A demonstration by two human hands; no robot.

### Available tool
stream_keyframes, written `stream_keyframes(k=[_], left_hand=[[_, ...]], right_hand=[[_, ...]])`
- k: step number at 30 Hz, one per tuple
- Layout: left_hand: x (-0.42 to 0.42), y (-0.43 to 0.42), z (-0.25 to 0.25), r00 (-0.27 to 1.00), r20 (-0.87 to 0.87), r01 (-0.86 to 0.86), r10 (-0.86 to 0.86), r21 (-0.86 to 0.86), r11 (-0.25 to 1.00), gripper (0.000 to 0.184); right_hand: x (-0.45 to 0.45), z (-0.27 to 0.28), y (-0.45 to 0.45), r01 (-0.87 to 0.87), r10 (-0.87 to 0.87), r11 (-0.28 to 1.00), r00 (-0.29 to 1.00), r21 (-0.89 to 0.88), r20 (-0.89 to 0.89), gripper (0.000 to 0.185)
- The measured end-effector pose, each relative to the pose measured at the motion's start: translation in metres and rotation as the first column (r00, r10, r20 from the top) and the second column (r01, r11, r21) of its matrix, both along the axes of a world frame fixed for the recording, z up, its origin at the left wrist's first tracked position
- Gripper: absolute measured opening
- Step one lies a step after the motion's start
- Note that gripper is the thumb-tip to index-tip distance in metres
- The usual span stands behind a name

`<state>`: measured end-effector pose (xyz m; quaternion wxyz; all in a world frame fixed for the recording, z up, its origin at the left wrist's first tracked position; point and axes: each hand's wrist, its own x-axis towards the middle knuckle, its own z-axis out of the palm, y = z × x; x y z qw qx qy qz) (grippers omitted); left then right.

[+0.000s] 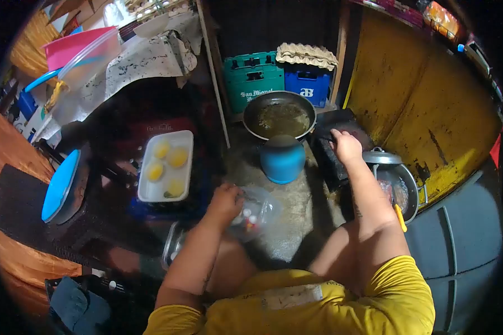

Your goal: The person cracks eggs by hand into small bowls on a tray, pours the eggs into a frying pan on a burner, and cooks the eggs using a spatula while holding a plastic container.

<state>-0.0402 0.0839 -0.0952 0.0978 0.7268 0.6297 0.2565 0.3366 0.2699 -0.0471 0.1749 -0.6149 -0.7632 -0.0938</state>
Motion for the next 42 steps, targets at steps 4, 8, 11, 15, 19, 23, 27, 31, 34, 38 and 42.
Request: stream_keyframes(k=[4,8,11,15,19,23,27,31,34,38,42], left_hand=[[-0.004,0.01,-0.006,0.999,-0.017,-0.035,0.034,-0.1,0.994,0.023],[-0.006,0.017,-0.013,1.0,-0.002,0.015,-0.016,-0.091,0.996,0.021],[-0.008,0.023,-0.017,1.0,0.012,0.026,-0.025,-0.133,0.991,0.019],[-0.009,0.024,-0.02,0.998,-0.01,0.055,-0.055,-0.016,0.998,0.019],[-0.008,0.025,-0.018,0.999,0.032,0.04,-0.038,-0.055,0.998,0.019],[-0.006,0.025,-0.018,0.998,0.053,0.042,-0.038,-0.08,0.996,0.02],[-0.003,0.028,-0.018,0.999,0.008,0.042,-0.041,-0.093,0.995,0.02],[0.001,0.026,-0.023,1.0,0.028,0.008,-0.005,-0.094,0.996,0.021],[0.002,0.024,-0.025,0.999,0.044,0.003,0.001,-0.079,0.997,0.022],[0.003,0.022,-0.015,1.0,0.008,-0.007,0.008,-0.175,0.985,0.024],[0.005,0.019,-0.011,1.0,0.002,-0.011,0.011,-0.179,0.984,0.025]], right_hand=[[-0.016,0.012,-0.012,0.043,-0.045,0.99,0.999,-0.132,-0.012,0.041],[-0.024,0.008,-0.017,0.03,-0.035,0.991,0.999,-0.132,-0.04,0.041],[-0.027,0.009,-0.022,0.055,-0.063,0.987,0.997,-0.154,-0.047,0.042],[-0.025,0.008,-0.023,0.069,-0.078,0.984,0.996,-0.163,-0.049,0.043],[-0.022,0.009,-0.024,0.075,-0.087,0.979,0.995,-0.19,-0.056,0.046],[-0.015,0.007,-0.022,0.06,-0.074,0.979,0.995,-0.196,-0.068,0.049],[-0.009,0.009,-0.02,0.052,-0.069,0.979,0.995,-0.198,-0.076,0.049],[-0.007,0.005,-0.018,0.042,-0.063,0.977,0.993,-0.207,-0.097,0.049],[-0.008,0.01,-0.02,0.04,-0.063,0.973,0.993,-0.228,-0.095,0.05],[-0.006,0.009,-0.018,0.032,-0.065,0.964,0.991,-0.263,-0.116,0.051],[-0.003,0.008,-0.017,0.026,-0.066,0.964,0.987,-0.264,-0.146,0.051]])
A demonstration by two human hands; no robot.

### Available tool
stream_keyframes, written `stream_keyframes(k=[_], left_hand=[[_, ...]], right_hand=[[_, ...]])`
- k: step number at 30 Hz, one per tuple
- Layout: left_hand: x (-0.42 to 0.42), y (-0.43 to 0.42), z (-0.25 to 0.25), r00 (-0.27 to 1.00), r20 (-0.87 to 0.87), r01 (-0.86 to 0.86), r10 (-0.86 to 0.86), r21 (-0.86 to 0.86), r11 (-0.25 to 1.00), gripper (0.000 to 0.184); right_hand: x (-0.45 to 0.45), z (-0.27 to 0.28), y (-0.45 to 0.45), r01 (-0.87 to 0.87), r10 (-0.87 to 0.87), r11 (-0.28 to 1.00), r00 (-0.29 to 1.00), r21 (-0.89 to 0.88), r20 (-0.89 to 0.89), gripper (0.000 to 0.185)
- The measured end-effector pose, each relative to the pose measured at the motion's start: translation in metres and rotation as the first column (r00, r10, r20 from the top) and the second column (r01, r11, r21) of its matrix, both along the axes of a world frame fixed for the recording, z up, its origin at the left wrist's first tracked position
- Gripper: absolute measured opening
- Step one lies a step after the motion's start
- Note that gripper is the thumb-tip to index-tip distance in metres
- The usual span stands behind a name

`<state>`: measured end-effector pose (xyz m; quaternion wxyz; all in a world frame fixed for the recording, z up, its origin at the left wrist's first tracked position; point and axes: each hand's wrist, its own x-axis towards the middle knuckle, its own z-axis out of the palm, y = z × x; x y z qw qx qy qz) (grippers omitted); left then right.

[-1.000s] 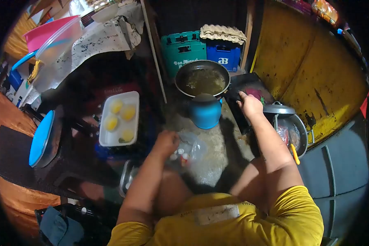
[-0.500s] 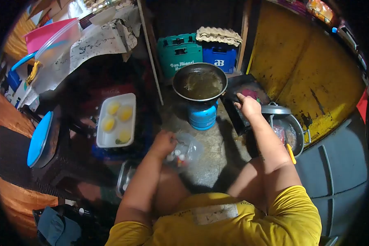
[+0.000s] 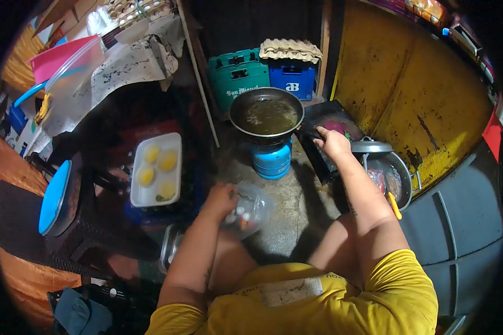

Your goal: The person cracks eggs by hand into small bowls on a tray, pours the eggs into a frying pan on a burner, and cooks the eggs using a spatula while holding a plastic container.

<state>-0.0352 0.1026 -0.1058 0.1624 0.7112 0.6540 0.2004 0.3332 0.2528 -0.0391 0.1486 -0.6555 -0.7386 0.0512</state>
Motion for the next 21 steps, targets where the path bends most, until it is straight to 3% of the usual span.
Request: stream_keyframes(k=[21], left_hand=[[0.002,0.003,-0.004,1.0,-0.012,0.012,-0.012,-0.019,1.0,0.025]], right_hand=[[-0.006,0.003,-0.002,0.004,-0.006,0.999,0.998,0.034,0.064,0.046]])
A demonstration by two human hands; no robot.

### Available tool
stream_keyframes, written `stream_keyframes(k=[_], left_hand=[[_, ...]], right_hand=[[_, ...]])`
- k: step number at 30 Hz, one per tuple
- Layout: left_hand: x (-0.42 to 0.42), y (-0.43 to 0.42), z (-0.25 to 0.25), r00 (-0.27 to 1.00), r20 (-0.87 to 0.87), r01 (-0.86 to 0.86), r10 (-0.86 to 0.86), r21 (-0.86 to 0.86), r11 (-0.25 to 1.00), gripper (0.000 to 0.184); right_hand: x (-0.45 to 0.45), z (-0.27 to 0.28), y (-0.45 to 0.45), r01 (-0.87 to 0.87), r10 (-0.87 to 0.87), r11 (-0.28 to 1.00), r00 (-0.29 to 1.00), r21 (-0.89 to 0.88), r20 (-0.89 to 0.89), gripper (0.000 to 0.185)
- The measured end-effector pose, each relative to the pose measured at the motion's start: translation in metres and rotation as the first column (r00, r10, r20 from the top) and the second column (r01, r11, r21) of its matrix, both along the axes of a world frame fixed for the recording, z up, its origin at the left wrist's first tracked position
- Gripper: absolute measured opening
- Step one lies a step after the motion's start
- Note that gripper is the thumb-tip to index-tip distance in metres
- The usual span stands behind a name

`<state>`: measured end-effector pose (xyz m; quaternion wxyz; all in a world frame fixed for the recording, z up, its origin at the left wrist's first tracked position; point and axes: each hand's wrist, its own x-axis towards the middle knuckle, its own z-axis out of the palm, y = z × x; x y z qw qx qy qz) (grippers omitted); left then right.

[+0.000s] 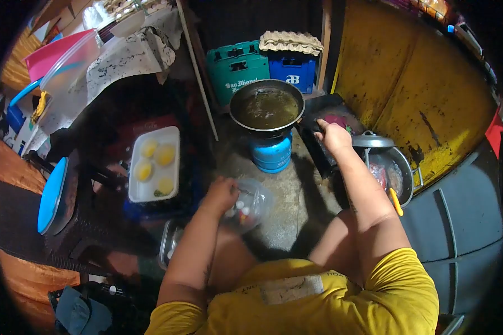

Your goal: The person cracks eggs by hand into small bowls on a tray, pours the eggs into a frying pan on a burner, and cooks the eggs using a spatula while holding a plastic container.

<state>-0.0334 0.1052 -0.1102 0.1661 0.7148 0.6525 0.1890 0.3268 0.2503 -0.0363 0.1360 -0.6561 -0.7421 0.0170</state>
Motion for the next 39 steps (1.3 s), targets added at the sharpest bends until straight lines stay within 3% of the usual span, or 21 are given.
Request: stream_keyframes(k=[6,9,11,15,17,20,23,25,26,29,30,31,33,35,36,38,39], left_hand=[[-0.001,-0.001,0.0,1.0,0.012,0.006,-0.005,-0.022,1.0,0.027],[-0.001,0.0,-0.005,0.999,0.023,0.031,-0.031,-0.014,0.999,0.029],[-0.001,0.001,-0.009,1.0,0.004,0.022,-0.022,-0.031,0.999,0.03],[0.001,0.004,-0.01,0.999,-0.023,0.033,-0.035,-0.071,0.997,0.032],[0.005,0.003,-0.003,0.997,-0.052,0.054,-0.062,-0.144,0.988,0.031],[0.009,-0.001,0.006,0.997,-0.004,0.078,-0.078,-0.062,0.995,0.029],[0.005,-0.004,0.013,0.998,0.003,-0.06,0.06,0.052,0.997,0.028],[-0.006,-0.003,0.02,0.988,0.122,-0.124,0.091,0.299,0.946,0.028],[-0.016,-0.004,0.026,0.986,0.122,-0.147,0.115,0.304,0.941,0.028],[-0.042,-0.013,0.062,0.827,0.424,-0.525,0.37,0.342,0.78,0.024],[-0.063,-0.011,0.057,0.775,0.445,-0.616,0.449,0.373,0.694,0.023],[-0.088,-0.009,0.052,0.736,0.351,-0.676,0.58,0.443,0.589,0.023],[-0.134,-0.012,0.054,0.617,0.425,-0.786,0.663,0.38,0.488,0.02],[-0.183,-0.012,0.045,0.522,0.341,-0.834,0.782,0.396,0.384,0.019],[-0.211,-0.007,0.042,0.459,0.246,-0.869,0.854,0.325,0.373,0.019],[-0.292,0.013,-0.011,0.529,-0.195,-0.71,0.826,0.431,0.557,0.023],[-0.285,0.008,0.017,0.526,-0.498,-0.68,0.689,0.24,0.693,0.025]], right_hand=[[-0.007,0.0,-0.005,0.042,-0.042,0.999,0.999,0.026,-0.016,0.047],[-0.015,0.008,-0.012,0.109,-0.113,0.993,0.991,0.053,0.077,0.05],[-0.018,0.012,-0.015,0.066,-0.093,0.992,0.963,0.111,0.252,0.051],[-0.018,0.01,-0.012,0.035,-0.06,0.995,0.964,0.099,0.26,0.053],[-0.015,0.001,-0.005,0.023,-0.035,0.997,0.984,0.069,0.176,0.052],[-0.012,-0.006,0.0,-0.03,0.007,0.991,0.984,0.128,0.179,0.052],[-0.01,-0.009,0.002,-0.045,0.012,0.987,0.978,0.152,0.207,0.058],[-0.014,-0.002,-0.002,0.003,-0.022,0.996,0.978,0.094,0.207,0.06],[-0.012,-0.004,0.0,0.019,-0.033,0.998,0.977,0.067,0.21,0.062],[-0.013,-0.002,-0.003,0.035,-0.046,0.998,0.975,0.052,0.219,0.067],[-0.011,-0.004,-0.002,0.038,-0.049,0.998,0.975,0.058,0.217,0.066],[-0.009,-0.006,-0.001,0.043,-0.055,0.997,0.975,0.064,0.214,0.065],[-0.007,-0.01,0.002,0.041,-0.057,0.996,0.978,0.08,0.202,0.064],[-0.006,-0.013,0.002,0.051,-0.068,0.994,0.98,0.097,0.187,0.063],[-0.006,-0.014,0.002,0.053,-0.072,0.992,0.981,0.112,0.18,0.061],[-0.006,-0.014,0.002,0.066,-0.088,0.989,0.981,0.129,0.172,0.06],[-0.007,-0.013,0.001,0.044,-0.07,0.987,0.983,0.152,0.168,0.059]])
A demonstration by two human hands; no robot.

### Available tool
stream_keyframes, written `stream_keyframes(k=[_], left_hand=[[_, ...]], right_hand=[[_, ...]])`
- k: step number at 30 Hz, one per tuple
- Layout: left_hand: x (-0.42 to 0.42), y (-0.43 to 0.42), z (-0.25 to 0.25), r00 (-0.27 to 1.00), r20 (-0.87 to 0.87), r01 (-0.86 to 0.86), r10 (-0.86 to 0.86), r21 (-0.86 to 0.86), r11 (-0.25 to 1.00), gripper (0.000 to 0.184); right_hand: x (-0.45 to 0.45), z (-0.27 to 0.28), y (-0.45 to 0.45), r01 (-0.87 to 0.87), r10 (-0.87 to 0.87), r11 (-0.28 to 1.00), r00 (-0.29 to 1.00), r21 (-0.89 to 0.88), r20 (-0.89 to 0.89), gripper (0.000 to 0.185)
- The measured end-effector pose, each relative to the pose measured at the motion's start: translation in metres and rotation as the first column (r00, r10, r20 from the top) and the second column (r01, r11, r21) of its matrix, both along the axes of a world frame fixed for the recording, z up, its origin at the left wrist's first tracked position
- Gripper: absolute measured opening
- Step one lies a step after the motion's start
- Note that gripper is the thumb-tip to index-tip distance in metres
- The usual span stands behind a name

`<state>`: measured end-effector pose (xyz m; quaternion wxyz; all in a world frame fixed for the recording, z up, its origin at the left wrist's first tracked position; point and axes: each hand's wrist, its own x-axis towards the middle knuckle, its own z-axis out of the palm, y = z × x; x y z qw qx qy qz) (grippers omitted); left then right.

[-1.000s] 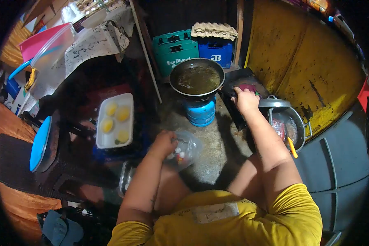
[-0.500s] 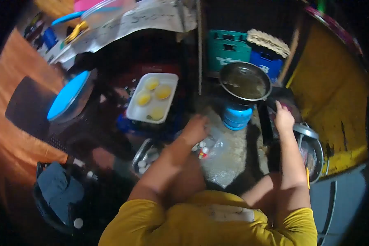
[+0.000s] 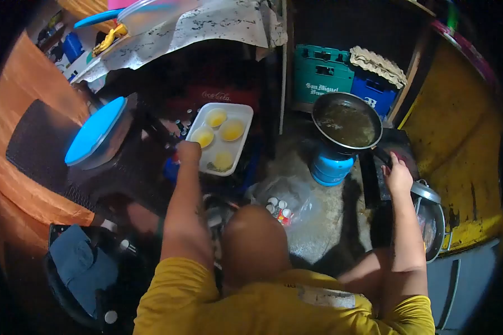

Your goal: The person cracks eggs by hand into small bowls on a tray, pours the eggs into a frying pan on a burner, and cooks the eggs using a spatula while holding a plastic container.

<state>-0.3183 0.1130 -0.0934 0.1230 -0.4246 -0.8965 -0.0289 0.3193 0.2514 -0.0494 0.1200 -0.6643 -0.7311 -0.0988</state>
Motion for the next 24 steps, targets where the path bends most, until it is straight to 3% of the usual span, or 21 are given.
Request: stream_keyframes(k=[1,4,8,11,13,21,24], left_hand=[[0.013,-0.003,0.025,0.998,-0.049,0.01,-0.029,-0.353,0.936,0.029],[0.005,0.009,0.026,1.0,0.022,-0.009,0.02,-0.409,0.912,0.041],[0.004,0.02,0.016,0.999,0.042,-0.003,0.021,-0.387,0.922,0.047],[-0.003,0.029,0.004,0.941,0.235,-0.179,0.244,-0.266,0.947,0.047],[-0.01,0.028,-0.004,0.993,0.024,-0.107,0.12,-0.299,0.948,0.043],[-0.061,0.026,-0.04,0.987,-0.162,-0.078,0.014,-0.395,0.915,0.045],[-0.039,0.014,-0.024,0.99,-0.139,-0.062,0.024,-0.278,0.959,0.042]], right_hand=[[-0.001,0.0,-0.001,-0.023,0.023,0.999,1.0,0.023,0.0,0.058],[-0.004,0.006,-0.001,-0.011,0.01,0.997,1.0,-0.07,-0.009,0.056],[-0.002,0.001,0.003,-0.004,0.004,1.0,1.0,-0.021,-0.012,0.054],[-0.001,0.0,0.002,-0.019,0.019,0.998,1.0,0.052,0.004,0.056],[-0.004,0.006,-0.001,-0.02,0.02,1.0,1.0,-0.003,-0.005,0.056],[-0.003,0.011,-0.002,-0.053,0.055,0.997,0.998,-0.061,0.027,0.051],[0.002,0.001,0.004,-0.048,0.047,0.996,0.999,-0.076,-0.024,0.049]])
